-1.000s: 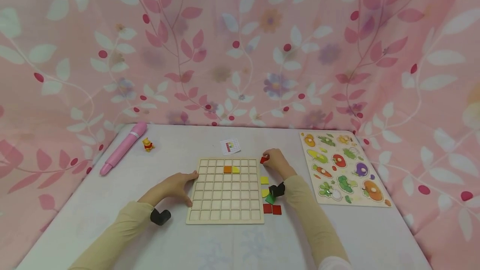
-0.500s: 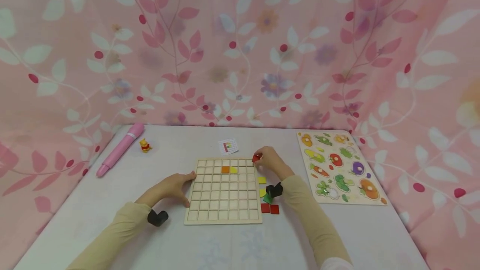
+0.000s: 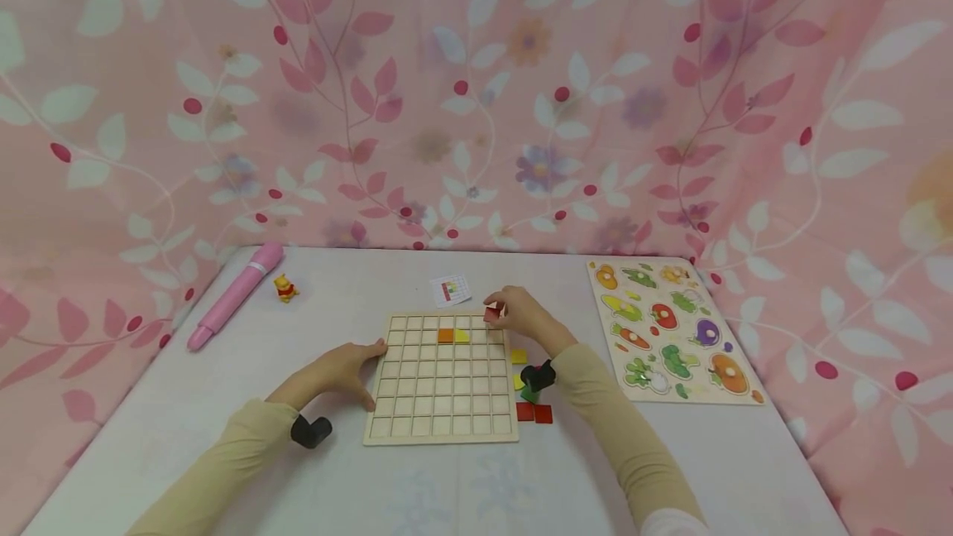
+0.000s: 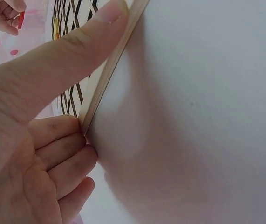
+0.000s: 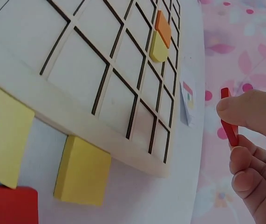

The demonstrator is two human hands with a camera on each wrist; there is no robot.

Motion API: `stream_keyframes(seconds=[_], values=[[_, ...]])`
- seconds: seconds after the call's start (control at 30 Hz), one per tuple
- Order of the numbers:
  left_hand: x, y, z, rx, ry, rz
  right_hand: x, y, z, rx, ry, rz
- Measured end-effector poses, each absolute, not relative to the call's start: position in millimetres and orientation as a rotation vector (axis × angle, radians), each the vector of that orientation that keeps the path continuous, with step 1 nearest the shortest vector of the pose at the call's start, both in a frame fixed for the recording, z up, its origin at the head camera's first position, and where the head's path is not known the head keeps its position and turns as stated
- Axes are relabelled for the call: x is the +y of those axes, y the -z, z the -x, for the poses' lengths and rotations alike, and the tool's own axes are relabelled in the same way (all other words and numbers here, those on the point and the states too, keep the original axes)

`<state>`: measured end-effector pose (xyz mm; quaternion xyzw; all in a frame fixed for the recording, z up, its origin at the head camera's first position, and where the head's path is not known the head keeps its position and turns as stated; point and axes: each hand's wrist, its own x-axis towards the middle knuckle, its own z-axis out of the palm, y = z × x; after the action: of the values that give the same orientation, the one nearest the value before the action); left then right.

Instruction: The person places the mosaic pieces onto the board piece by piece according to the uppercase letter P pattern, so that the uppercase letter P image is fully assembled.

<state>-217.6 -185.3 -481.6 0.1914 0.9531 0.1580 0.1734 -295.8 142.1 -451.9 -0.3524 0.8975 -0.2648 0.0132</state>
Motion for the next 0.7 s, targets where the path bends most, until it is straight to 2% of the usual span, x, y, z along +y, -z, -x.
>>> stream_keyframes(seconds=[0.7], values=[[-186.6, 483.7, 217.9, 2.706, -0.458, -0.548, 110.8, 452.5, 292.5, 2.783, 0.78, 1.13]])
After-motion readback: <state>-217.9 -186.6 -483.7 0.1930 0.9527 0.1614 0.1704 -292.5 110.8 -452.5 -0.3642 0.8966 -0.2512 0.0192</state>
